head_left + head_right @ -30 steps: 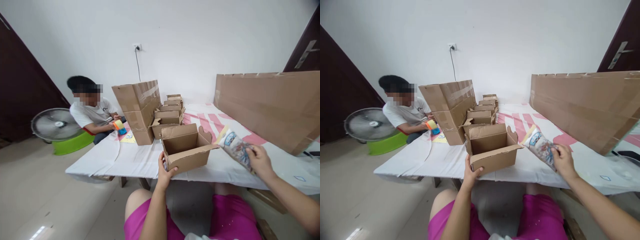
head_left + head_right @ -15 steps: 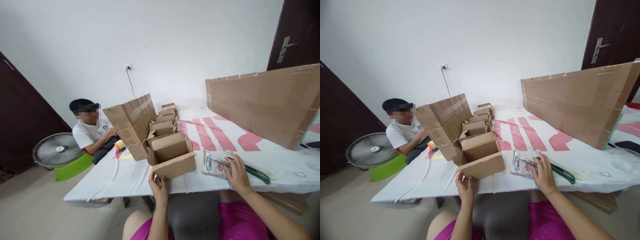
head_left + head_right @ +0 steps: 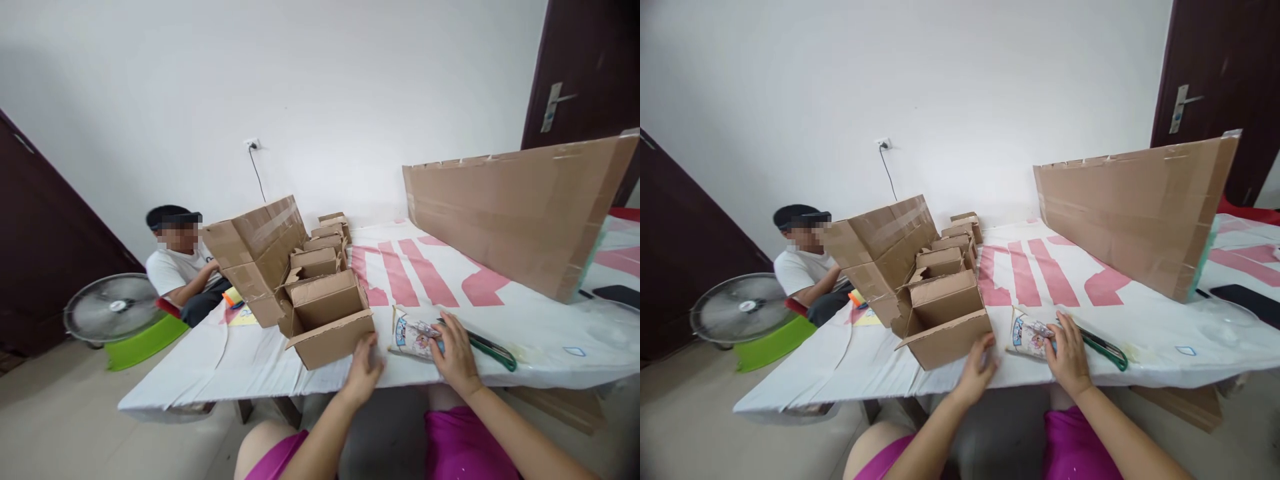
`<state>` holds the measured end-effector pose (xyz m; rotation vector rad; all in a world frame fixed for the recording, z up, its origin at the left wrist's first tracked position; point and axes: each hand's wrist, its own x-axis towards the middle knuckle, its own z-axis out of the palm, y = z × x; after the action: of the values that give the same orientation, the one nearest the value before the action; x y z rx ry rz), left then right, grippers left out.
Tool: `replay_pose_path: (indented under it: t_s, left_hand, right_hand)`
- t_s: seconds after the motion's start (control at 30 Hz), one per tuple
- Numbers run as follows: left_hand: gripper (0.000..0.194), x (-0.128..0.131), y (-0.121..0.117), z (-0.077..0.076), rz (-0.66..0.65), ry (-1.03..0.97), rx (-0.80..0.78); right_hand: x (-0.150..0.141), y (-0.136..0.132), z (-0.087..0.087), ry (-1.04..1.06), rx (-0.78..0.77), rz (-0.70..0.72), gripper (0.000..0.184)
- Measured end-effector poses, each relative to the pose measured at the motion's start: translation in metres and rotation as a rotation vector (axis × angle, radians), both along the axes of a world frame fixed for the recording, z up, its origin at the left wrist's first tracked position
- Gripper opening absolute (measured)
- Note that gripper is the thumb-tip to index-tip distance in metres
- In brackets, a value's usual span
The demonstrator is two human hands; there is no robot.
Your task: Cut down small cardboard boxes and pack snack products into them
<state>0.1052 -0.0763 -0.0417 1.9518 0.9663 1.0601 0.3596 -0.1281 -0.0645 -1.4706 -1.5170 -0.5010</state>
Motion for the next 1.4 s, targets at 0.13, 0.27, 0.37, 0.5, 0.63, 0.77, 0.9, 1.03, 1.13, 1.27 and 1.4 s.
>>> replay_pose_path:
  t_s: [0.13, 0.27, 0.37, 0.5, 0.63, 0.77, 0.9, 1.03, 1.13, 1.27, 1.4]
  left_hand:
    - [0.045, -0.026, 0.041, 0.0, 0.292, -0.049, -0.045]
    - [0.04, -0.038, 0.05, 0.004, 0.377, -0.006, -0.053]
    - [0.039, -0.018, 0.042, 0.006, 0.279, 0.052, -0.076]
    - [0.036, 0.03, 0.034, 0.01, 0.11, 0.139, -0.115]
    - [0.029, 0.073, 0.043, 0.028, 0.044, 0.176, -0.134]
    - [0.035, 0.095, 0.076, 0.079, 0.155, 0.088, -0.074]
    - [0.043, 0.095, 0.113, 0.142, 0.288, -0.014, -0.004]
    - [0.04, 0.087, 0.117, 0.163, 0.359, -0.071, 0.017]
    - [0.037, 0.084, 0.094, 0.142, 0.357, -0.097, 0.011]
    - [0.034, 0.074, 0.049, 0.087, 0.315, -0.104, -0.032]
    - [0.03, 0.042, 0.012, 0.038, 0.342, -0.12, -0.083]
  right_hand:
    - [0.003, 0.0, 0.001, 0.045, 0.018, 0.033, 0.028]
    - [0.014, -0.005, 0.0, 0.157, 0.084, -0.001, 0.031]
    - [0.021, -0.017, -0.004, 0.291, 0.042, -0.05, 0.037]
    - [0.022, -0.029, -0.006, 0.405, -0.192, -0.015, 0.042]
    - [0.018, -0.006, 0.021, 0.411, -0.288, 0.066, 0.043]
    - [0.025, 0.051, 0.084, 0.457, -0.279, 0.153, 0.047]
    - [0.036, 0.112, 0.145, 0.545, -0.241, 0.25, 0.044]
    - [0.035, 0.138, 0.154, 0.67, -0.223, 0.291, 0.041]
    - [0.028, 0.127, 0.125, 0.762, -0.245, 0.296, 0.041]
    - [0.016, 0.095, 0.072, 0.86, -0.362, 0.334, 0.042]
    - [0.0, 0.07, 0.032, 0.901, -0.471, 0.432, 0.053]
